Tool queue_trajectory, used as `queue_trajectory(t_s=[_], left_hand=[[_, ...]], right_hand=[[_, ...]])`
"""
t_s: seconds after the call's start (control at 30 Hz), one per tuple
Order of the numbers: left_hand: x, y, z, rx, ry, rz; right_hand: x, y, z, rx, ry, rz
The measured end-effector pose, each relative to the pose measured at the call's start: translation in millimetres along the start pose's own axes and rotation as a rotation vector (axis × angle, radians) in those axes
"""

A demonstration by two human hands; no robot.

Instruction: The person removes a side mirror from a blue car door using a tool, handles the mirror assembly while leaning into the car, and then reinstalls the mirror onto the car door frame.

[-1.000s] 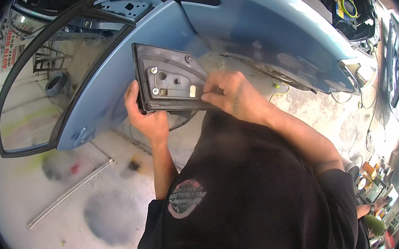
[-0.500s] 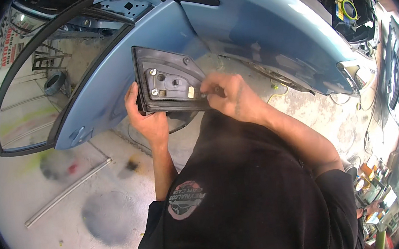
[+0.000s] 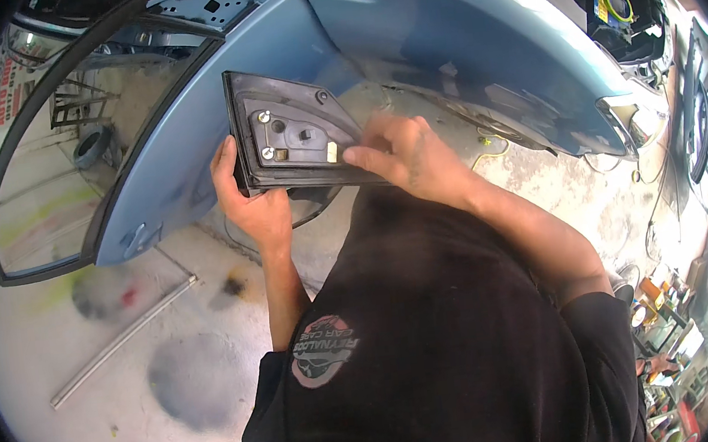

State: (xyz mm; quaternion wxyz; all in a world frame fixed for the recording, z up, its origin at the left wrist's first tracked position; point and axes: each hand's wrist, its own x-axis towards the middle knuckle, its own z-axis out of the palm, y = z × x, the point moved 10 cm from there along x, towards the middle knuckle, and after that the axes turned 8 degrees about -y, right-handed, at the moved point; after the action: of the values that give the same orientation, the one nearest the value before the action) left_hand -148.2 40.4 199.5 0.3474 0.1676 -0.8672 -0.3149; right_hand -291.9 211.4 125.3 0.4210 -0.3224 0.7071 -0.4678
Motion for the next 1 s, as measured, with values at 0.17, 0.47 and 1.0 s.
queue_trajectory(t_s=[0.17, 0.47, 1.0], left_hand=[[6, 10, 5, 0.084, -0.035, 0.088], [4, 4, 4, 0.080, -0.046, 0.077], [-2, -10, 2, 0.025, -0.023, 0.028]], right_hand=[[-3, -13, 1, -0.031, 0.061, -0.165], [2, -4, 3, -0.016, -0.005, -0.028], [-2, -22, 7, -0.069, 0.097, -0.253]])
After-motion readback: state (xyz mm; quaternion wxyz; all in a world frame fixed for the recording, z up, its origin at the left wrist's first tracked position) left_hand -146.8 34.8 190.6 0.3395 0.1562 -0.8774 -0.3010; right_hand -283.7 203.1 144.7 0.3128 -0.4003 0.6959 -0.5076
